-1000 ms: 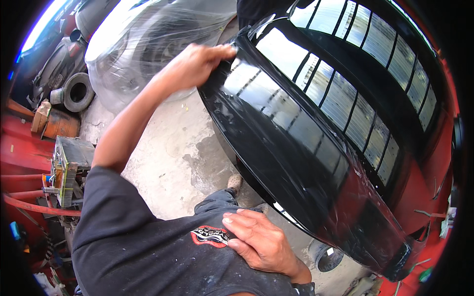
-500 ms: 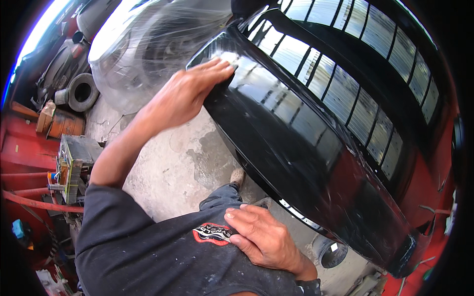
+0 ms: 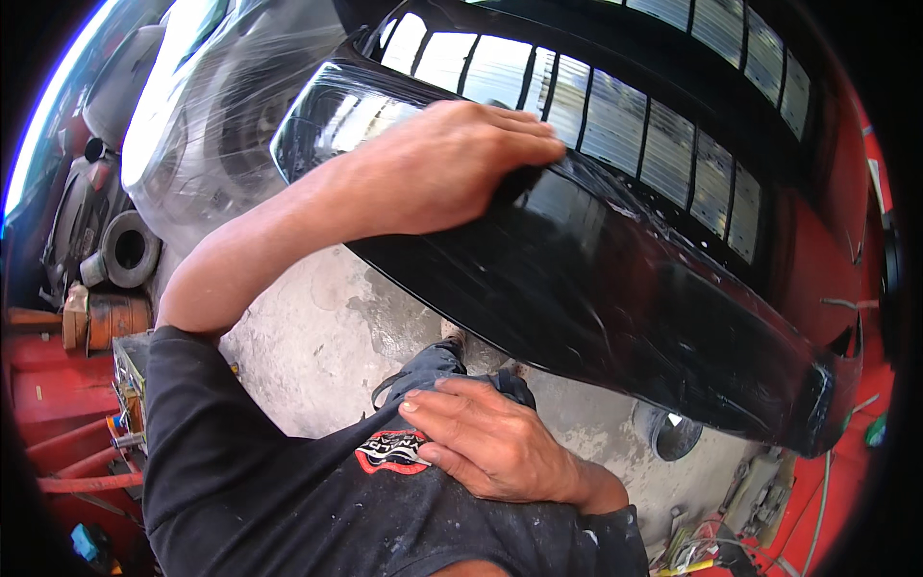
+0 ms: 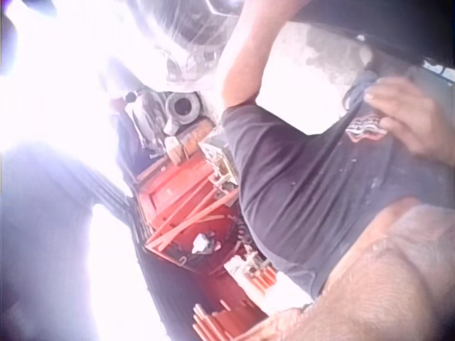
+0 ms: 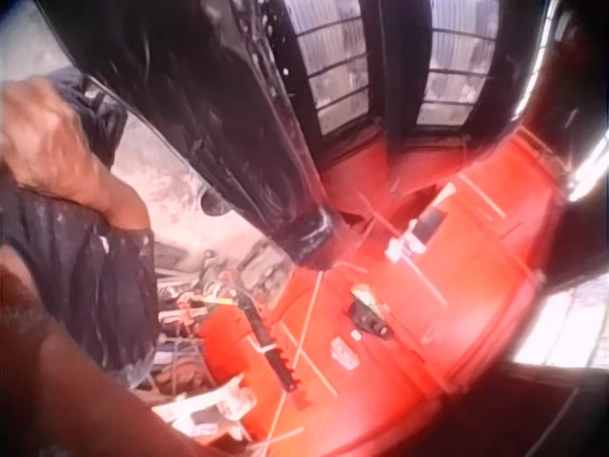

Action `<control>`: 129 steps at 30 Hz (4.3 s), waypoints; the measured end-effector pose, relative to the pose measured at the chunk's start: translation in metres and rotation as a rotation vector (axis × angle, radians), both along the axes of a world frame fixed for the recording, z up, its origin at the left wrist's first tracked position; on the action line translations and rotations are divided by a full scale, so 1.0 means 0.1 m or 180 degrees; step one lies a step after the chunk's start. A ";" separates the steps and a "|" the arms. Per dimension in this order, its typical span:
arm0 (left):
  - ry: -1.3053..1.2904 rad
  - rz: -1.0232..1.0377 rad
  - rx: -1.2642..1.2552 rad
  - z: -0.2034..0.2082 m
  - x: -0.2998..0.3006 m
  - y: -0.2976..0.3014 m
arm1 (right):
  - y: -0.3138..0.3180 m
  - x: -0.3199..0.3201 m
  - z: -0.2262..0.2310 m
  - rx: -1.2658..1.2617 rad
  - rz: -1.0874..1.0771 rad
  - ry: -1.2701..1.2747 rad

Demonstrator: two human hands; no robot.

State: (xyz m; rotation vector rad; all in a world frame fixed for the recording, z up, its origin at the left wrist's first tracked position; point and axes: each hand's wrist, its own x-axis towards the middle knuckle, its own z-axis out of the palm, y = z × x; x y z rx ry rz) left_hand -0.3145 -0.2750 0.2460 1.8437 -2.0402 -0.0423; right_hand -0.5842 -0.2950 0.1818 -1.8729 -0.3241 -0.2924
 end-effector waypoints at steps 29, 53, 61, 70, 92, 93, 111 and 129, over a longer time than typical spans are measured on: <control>-0.0351 -0.1495 0.0663 0.14 -0.77 -1.02 | 0.01 -0.63 -0.17 0.0127 -0.1017 -0.0022; 0.0147 -0.1874 0.0279 -0.28 -2.66 -2.89 | -0.40 -1.84 -0.14 0.0004 -0.1837 0.0233; 0.0044 -0.2179 0.0088 -0.31 -2.56 -2.98 | -0.37 -1.93 -0.16 0.0010 -0.2326 0.0264; 0.0221 -0.1931 0.0209 -0.20 -3.43 -3.65 | -0.29 -1.73 -0.11 -0.0084 -0.2418 0.0474; 0.0142 -0.1788 -0.0267 -0.31 -3.66 -3.53 | -1.28 -3.73 0.01 -0.0330 -0.2492 0.0301; 0.0237 -0.1770 -0.0197 -0.25 -3.79 -3.73 | -1.30 -3.79 0.00 -0.0377 -0.2443 0.0276; -0.0055 -0.1496 0.0207 -0.13 -4.94 -5.69 | -1.70 -3.95 -0.01 -0.0243 -0.2750 0.0675; -0.0006 -0.2185 -0.0189 -0.26 -5.34 -5.90 | -2.36 -4.22 -0.04 -0.0259 -0.2788 0.0653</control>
